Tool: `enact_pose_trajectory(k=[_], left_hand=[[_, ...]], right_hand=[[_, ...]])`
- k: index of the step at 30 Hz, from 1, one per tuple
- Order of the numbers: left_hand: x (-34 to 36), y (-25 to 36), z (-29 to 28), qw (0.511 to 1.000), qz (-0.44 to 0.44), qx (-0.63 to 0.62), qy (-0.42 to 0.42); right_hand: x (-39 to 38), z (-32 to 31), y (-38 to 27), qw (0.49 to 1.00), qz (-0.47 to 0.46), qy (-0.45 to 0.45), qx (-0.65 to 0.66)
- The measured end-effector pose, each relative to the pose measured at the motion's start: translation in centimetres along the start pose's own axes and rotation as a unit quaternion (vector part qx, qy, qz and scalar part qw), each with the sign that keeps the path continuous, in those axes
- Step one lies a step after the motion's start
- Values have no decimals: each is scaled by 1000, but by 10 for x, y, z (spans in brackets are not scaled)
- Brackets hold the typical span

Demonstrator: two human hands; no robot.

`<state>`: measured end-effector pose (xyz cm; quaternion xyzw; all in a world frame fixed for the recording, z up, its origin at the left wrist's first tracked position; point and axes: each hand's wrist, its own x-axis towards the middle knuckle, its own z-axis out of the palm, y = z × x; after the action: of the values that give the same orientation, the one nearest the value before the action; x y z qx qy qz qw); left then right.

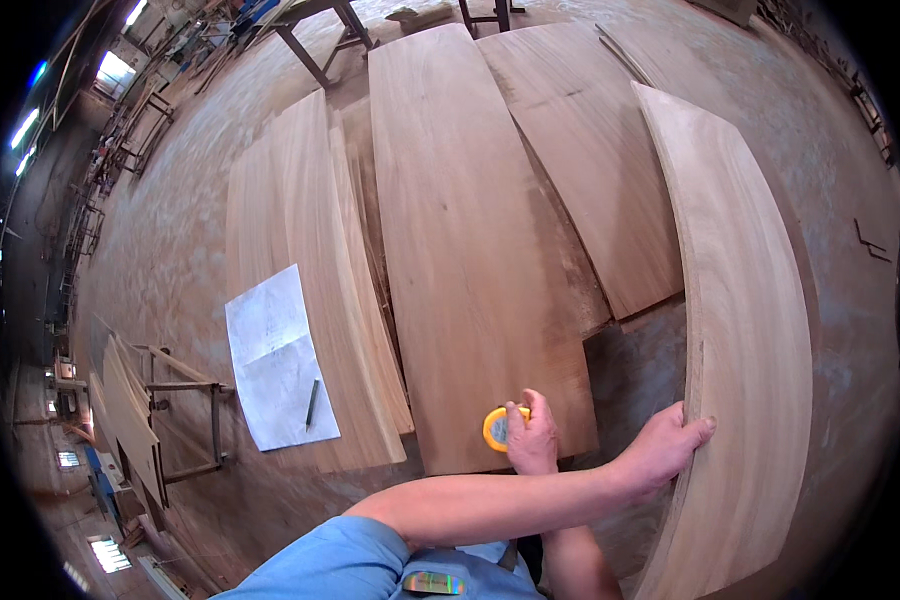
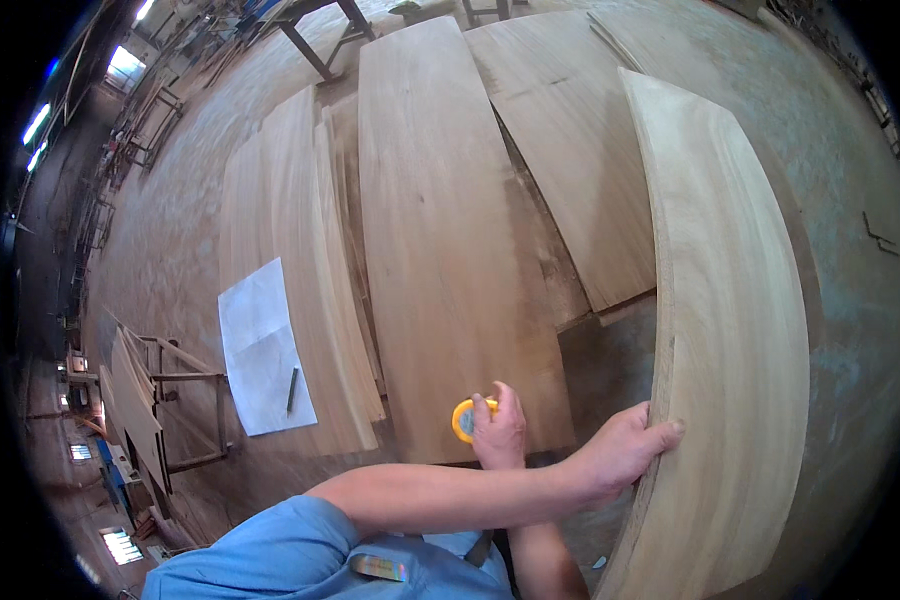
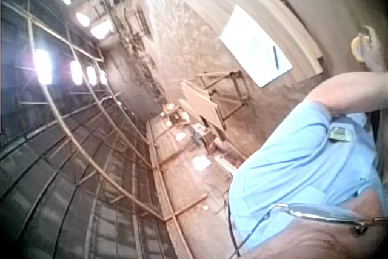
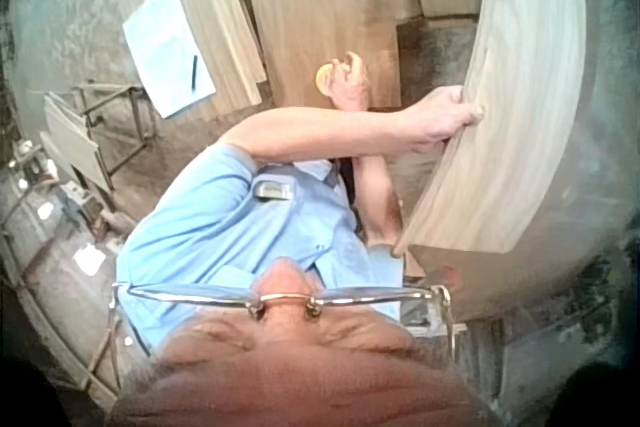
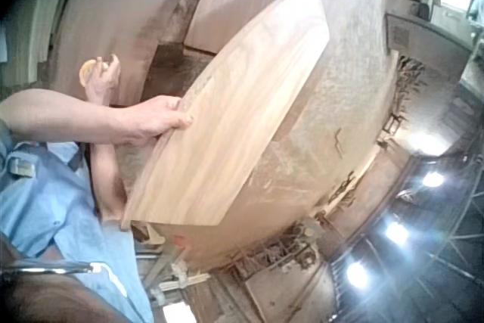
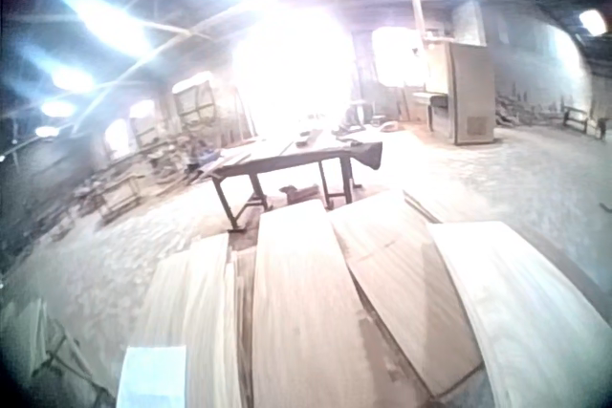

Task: The person measures several wooden planks with a tape measure and consults a paper list. They then carry a plank to a table saw, adjust the fence, and cut the wood to size.

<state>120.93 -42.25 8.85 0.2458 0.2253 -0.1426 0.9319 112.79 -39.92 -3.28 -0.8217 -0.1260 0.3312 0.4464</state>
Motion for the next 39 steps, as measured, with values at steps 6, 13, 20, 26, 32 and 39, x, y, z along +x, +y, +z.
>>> enact_pose_trajectory(k=[6,13,20,26,32,39], left_hand=[[0,6,-6,999,-9,-30,-43],[12,-15,-29,998,-11,-4,-55],[29,-44,-29,997,-50,12,-63],[29,-53,-24,995,-78,48,-40],[26,-51,-26,988,-149,15,-44],[81,55,-64,996,-37,-14,75]], right_hand=[[3,11,-8,990,-134,-1,-35],[-94,-57,46,947,64,99,300],[-170,-95,39,883,-12,243,400],[-174,-99,61,679,-48,333,652],[-167,-111,31,635,-53,435,637],[-225,-97,38,624,-102,430,645]])
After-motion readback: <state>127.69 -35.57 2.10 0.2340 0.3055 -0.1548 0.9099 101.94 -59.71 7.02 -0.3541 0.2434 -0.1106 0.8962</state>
